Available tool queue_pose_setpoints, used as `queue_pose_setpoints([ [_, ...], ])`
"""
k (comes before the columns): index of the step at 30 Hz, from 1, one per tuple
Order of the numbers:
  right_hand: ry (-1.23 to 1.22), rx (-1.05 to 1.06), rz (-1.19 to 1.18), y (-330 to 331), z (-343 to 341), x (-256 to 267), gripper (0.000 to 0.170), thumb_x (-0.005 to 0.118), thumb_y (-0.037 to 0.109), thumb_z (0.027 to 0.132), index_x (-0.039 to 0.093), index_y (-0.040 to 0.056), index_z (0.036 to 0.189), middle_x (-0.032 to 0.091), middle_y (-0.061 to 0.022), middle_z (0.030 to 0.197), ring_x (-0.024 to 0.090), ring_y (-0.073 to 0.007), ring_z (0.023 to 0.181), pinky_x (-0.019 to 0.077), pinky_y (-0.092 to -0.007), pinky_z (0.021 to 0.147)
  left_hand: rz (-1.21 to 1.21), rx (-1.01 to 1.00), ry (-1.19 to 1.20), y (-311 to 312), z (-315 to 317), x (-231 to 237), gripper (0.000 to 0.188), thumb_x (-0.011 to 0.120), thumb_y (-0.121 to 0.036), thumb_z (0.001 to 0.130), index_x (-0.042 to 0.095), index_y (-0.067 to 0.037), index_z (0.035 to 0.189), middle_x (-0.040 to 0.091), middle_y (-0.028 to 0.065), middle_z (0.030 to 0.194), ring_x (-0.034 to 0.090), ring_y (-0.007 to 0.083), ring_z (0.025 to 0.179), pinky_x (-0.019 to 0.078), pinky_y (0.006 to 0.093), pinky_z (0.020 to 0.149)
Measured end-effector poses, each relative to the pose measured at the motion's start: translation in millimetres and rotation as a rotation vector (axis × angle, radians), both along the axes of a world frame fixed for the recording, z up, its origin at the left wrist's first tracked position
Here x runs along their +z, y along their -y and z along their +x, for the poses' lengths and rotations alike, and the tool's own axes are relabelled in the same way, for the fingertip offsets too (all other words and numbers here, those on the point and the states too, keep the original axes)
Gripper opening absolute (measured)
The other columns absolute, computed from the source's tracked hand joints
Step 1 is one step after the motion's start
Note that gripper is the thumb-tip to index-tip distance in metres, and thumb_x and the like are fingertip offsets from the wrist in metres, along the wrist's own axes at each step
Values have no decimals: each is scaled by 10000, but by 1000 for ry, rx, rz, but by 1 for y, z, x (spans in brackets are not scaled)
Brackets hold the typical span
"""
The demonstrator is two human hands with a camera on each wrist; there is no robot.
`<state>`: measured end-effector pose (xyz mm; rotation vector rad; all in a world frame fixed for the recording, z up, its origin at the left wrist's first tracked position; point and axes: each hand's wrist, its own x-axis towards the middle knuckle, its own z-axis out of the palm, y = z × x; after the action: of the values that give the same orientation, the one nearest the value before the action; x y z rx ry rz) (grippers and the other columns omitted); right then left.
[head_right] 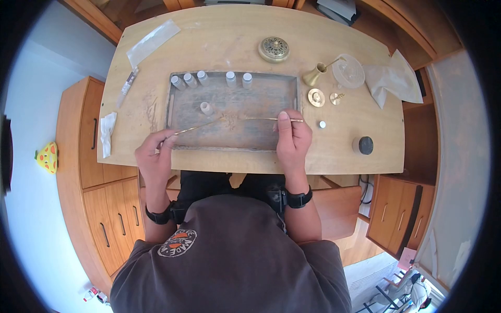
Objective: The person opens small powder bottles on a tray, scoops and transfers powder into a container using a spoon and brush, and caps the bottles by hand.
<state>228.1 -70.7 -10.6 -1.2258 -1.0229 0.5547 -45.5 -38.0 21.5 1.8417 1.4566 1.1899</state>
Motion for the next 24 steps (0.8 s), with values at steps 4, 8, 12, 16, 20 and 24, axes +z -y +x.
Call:
queue_pose_setpoints([
  [4, -8, 61, 13, 0, -1, 0, 160, 537, 92, 985, 615, -20, 902, 591, -39, 751, 522, -85, 662, 429, -229, 612, -26, -20, 34, 0, 2, -3, 111, 698, -22, 833, 728, -33, 940, 704, 91, 836, 616, 164, 690, 487, 269, 633],
  [8, -8, 88, 26, 0, 0, 0, 162, 537, 90, 984, 615, -23, 898, 598, -44, 756, 531, -90, 660, 435, -232, 610, -33, -30, 34, -1, 5, -4, 112, 702, -23, 832, 728, -32, 941, 705, 88, 836, 619, 163, 692, 490, 263, 630],
  [12, 7, 113, 41, 1, 1, 0, 160, 534, 88, 985, 614, -24, 902, 598, -49, 756, 532, -93, 655, 437, -233, 611, -50, -36, 51, -1, 6, -4, 111, 705, -24, 832, 727, -31, 942, 705, 90, 834, 621, 147, 681, 494, 252, 636],
  [16, -2, 74, 32, 2, -1, -1, 156, 530, 94, 987, 610, -19, 916, 596, -51, 753, 530, -92, 653, 436, -233, 609, -100, -11, 64, -1, 3, -9, 115, 694, -13, 839, 723, -19, 950, 703, 80, 820, 609, 105, 681, 486, 235, 643],
  [20, -18, 36, 40, 1, -1, -1, 156, 528, 99, 989, 608, -13, 916, 590, -43, 747, 524, -87, 653, 431, -231, 607, -150, 10, 152, 0, 2, -7, 114, 674, -11, 853, 717, -4, 958, 694, 41, 821, 584, 72, 729, 467, 218, 676],
  [24, -11, 24, 27, 1, -1, 0, 156, 527, 99, 989, 608, -10, 910, 581, -34, 745, 515, -83, 653, 425, -228, 607, -149, 18, 164, 1, -4, -6, 110, 671, -12, 867, 706, 11, 968, 694, 42, 845, 588, 67, 757, 466, 211, 696],
])
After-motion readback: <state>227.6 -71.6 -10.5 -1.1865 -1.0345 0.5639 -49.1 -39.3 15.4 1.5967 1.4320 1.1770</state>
